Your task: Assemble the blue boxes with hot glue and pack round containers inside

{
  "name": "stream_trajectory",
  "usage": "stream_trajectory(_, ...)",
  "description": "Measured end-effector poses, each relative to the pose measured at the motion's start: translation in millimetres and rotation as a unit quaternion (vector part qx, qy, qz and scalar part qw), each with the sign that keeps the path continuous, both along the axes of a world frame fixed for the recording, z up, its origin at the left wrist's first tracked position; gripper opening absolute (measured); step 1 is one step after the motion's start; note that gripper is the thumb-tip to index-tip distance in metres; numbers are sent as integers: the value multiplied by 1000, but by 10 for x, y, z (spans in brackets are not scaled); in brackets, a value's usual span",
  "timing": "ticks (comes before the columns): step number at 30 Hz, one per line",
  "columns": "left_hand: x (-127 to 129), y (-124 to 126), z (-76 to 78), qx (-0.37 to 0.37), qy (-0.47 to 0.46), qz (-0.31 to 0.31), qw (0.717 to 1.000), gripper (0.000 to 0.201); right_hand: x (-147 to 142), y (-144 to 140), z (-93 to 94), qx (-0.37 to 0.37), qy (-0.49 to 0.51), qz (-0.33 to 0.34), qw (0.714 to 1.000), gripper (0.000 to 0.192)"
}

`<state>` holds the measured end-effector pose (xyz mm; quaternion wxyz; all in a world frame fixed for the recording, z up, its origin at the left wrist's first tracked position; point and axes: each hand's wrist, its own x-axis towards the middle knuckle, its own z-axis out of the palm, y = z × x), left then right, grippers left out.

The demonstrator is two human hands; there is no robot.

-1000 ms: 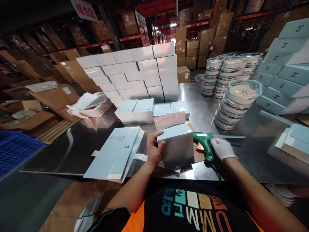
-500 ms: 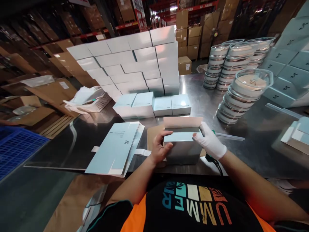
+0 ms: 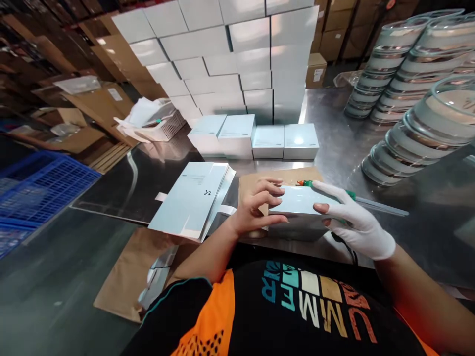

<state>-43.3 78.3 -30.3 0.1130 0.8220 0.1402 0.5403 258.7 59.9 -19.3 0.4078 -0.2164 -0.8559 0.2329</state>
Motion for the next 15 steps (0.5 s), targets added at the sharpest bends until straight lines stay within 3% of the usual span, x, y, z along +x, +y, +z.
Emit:
stream_trajectory(4, 17, -51, 167, 35, 157, -32, 987, 42, -27, -59, -9, 19, 14, 13, 1000, 60)
stream_trajectory(7, 25, -95, 200, 74, 205, -15, 976, 45, -3, -97, -157, -20, 33, -7, 999, 61)
stream_trajectory(12, 0, -206, 207, 78, 250, 33, 964, 49, -19, -135, -525, -140, 66, -69, 985, 111)
stream_trajectory(15, 4, -288, 206, 77, 267, 30, 960, 46, -99, -172, -617, -185, 42, -99, 977, 116)
